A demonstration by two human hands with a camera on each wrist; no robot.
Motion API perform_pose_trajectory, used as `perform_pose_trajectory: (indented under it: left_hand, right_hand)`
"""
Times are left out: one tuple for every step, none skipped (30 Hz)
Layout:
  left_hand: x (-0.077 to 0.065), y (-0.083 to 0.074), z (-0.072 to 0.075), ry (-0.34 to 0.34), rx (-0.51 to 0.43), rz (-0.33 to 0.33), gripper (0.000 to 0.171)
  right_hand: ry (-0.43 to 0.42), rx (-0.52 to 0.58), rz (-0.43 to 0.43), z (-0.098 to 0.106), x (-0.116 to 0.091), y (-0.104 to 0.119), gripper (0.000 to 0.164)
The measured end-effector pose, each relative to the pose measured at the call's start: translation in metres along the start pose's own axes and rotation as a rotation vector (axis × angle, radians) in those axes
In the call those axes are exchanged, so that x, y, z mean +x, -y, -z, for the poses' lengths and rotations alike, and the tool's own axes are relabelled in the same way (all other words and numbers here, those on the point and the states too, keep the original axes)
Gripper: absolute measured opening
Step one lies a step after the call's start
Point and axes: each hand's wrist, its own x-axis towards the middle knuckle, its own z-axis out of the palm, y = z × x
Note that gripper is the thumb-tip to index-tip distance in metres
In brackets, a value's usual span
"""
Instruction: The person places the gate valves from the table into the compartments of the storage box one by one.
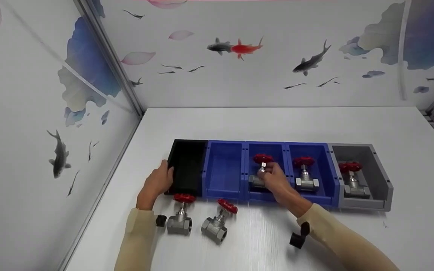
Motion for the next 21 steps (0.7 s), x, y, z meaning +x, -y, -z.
perform_pose_trajectory:
  left_hand:
    - [0.0002, 0.0002, -0.0001, 0.001, -0.001, 0.002, 0.025]
    - [0.0002, 0.0002, -0.0001, 0.002, -0.004, 0.004, 0.025]
    - [0.0005, 0.0001, -0.0001, 0.004, -0.006, 0.006, 0.025]
    - [0.0008, 0.0001, -0.0002, 0.005, -0.007, 0.008, 0.025]
    - [0.0009, 0.0002, -0.0004, 0.005, -0.008, 0.010, 0.026]
    - [0.0012, 0.0003, -0.0006, 0.004, -0.008, 0.010, 0.026]
    - [0.0012, 0.0003, -0.0007, 0.004, -0.007, 0.009, 0.027]
    - [0.0012, 0.0003, -0.0008, 0.002, -0.007, 0.008, 0.027]
    - [0.0013, 0.0005, -0.0010, 0.002, -0.007, 0.008, 0.027]
    - [0.0013, 0.0008, -0.0013, 0.000, -0.006, 0.007, 0.028]
    - [0.0012, 0.0007, -0.0013, -0.001, -0.008, 0.006, 0.028]
    - [0.0012, 0.0005, -0.0013, -0.001, -0.009, 0.004, 0.028]
    - [0.0012, 0.0005, -0.0013, -0.001, -0.010, 0.004, 0.028]
    - [0.0012, 0.0007, -0.0014, -0.001, -0.010, 0.004, 0.028]
    - [0.0012, 0.0008, -0.0014, 0.000, -0.008, 0.005, 0.028]
    - [0.0011, 0.0008, -0.0013, 0.001, -0.007, 0.006, 0.028]
    - [0.0010, 0.0008, -0.0011, 0.001, -0.007, 0.007, 0.028]
    - [0.0009, 0.0010, -0.0010, 0.002, -0.008, 0.007, 0.028]
    - [0.0007, 0.0011, -0.0007, 0.002, -0.008, 0.008, 0.028]
    - [0.0005, 0.0013, -0.0004, 0.002, -0.007, 0.003, 0.028]
    - [0.0003, 0.0013, -0.0001, 0.002, -0.009, 0.000, 0.027]
  right_hand:
    - [-0.003, 0.000, 0.003, -0.0003, 0.0006, -0.0005, 0.048]
    - [-0.006, -0.003, 0.004, -0.0005, 0.0012, -0.0011, 0.048]
    - [-0.010, -0.007, 0.005, -0.0007, 0.0017, -0.0015, 0.048]
    - [-0.014, -0.004, 0.006, -0.0008, 0.0024, -0.0018, 0.047]
    - [-0.016, -0.003, 0.009, -0.0010, 0.0028, -0.0021, 0.047]
    - [-0.018, -0.003, 0.011, -0.0012, 0.0030, -0.0023, 0.048]
    - [-0.021, -0.002, 0.014, -0.0016, 0.0031, -0.0024, 0.048]
    - [-0.022, 0.000, 0.017, -0.0020, 0.0031, -0.0024, 0.048]
    - [-0.025, 0.000, 0.023, -0.0025, 0.0034, -0.0026, 0.048]
    - [-0.027, 0.001, 0.026, -0.0028, 0.0038, -0.0028, 0.048]
    - [-0.029, 0.003, 0.029, -0.0032, 0.0040, -0.0030, 0.048]
    - [-0.031, 0.004, 0.031, -0.0035, 0.0043, -0.0033, 0.048]
    - [-0.032, 0.004, 0.031, -0.0037, 0.0050, -0.0037, 0.049]
    - [-0.030, 0.008, 0.030, -0.0036, 0.0058, -0.0041, 0.049]
    - [-0.029, 0.008, 0.027, -0.0036, 0.0065, -0.0045, 0.050]
    - [-0.028, 0.011, 0.023, -0.0035, 0.0071, -0.0048, 0.050]
    - [-0.025, 0.014, 0.023, -0.0038, 0.0072, -0.0046, 0.051]
    - [-0.025, 0.014, 0.021, -0.0038, 0.0077, -0.0046, 0.051]
    - [-0.025, 0.012, 0.021, -0.0040, 0.0079, -0.0044, 0.051]
    - [-0.025, 0.010, 0.021, -0.0042, 0.0079, -0.0042, 0.051]
    - [-0.030, 0.001, 0.024, -0.0046, 0.0081, -0.0042, 0.050]
